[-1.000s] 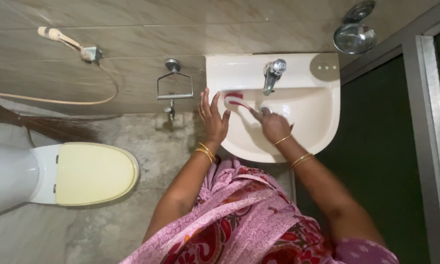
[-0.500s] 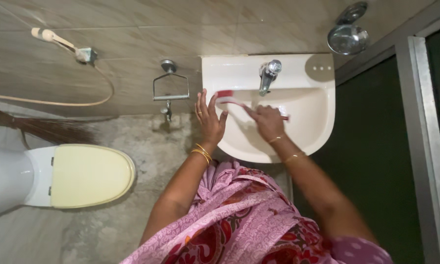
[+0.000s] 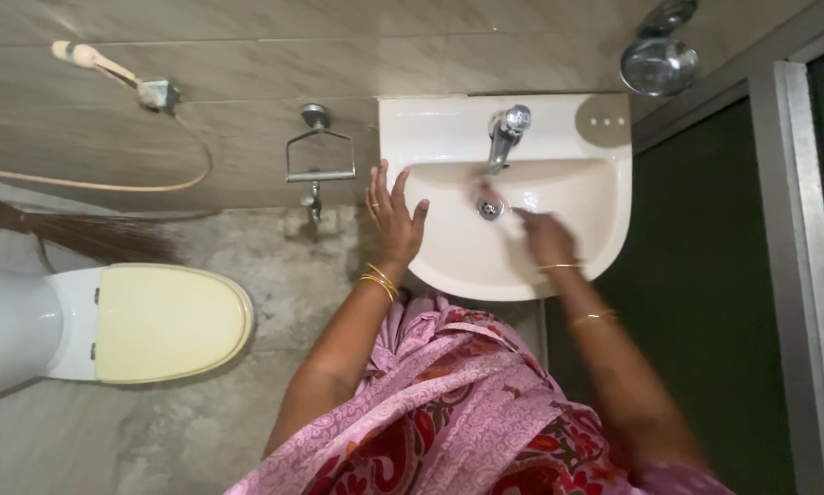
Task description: The person cleans a bathroom sink and a toilet by hand using a brush and cleaning liquid. They apply the liquid to the sink and toilet, scrub the porcelain surfaces and fixtures with the brush, and rinse the areas with water from a mug and the tap.
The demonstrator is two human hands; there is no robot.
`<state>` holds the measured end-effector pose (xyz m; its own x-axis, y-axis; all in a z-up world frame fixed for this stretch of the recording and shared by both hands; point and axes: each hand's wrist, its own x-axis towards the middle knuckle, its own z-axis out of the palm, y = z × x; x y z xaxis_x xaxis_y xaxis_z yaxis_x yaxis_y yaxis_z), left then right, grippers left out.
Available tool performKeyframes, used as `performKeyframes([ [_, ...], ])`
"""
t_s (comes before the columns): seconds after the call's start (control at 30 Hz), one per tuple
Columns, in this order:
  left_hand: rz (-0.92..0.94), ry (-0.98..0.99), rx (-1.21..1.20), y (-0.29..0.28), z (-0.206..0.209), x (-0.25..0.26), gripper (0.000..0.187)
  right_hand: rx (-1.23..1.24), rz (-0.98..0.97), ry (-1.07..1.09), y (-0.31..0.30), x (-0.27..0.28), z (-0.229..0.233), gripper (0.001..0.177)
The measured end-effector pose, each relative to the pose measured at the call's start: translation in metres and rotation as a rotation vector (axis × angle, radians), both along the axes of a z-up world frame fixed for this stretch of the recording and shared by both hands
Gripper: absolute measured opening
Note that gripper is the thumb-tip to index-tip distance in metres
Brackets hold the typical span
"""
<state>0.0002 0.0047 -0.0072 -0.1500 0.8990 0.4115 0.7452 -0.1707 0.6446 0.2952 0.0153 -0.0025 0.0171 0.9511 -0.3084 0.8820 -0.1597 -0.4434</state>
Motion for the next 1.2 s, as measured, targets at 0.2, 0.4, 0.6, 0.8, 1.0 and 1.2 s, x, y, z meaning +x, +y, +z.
performKeyframes([
  [0.2,0.005,0.03,-0.02,-0.003,0.003,-0.002,0.067,0.024,0.205,-0.1,0.001,-0.042,-0.061,0.048],
  [0.4,0.018,0.019,-0.006,-0.006,0.009,-0.001,0.065,-0.036,0.001,-0.357,0.004,0.058,-0.03,0.047],
  [0.6,-0.011,0.015,-0.001,-0.003,0.005,0.001,0.066,-0.204,0.081,-0.142,-0.022,-0.039,-0.05,0.045],
  [0.8,-0.035,0.018,-0.025,-0.003,0.006,-0.001,0.065,-0.302,0.308,-0.14,-0.032,-0.029,0.001,0.051],
  [1.0,-0.026,0.013,-0.006,-0.003,0.007,-0.001,0.065,-0.14,-0.118,-0.362,-0.012,0.047,0.044,0.042],
  [1.2,-0.031,0.022,-0.029,-0.002,0.009,-0.002,0.065,-0.362,0.27,-0.273,-0.036,-0.036,0.013,0.037],
])
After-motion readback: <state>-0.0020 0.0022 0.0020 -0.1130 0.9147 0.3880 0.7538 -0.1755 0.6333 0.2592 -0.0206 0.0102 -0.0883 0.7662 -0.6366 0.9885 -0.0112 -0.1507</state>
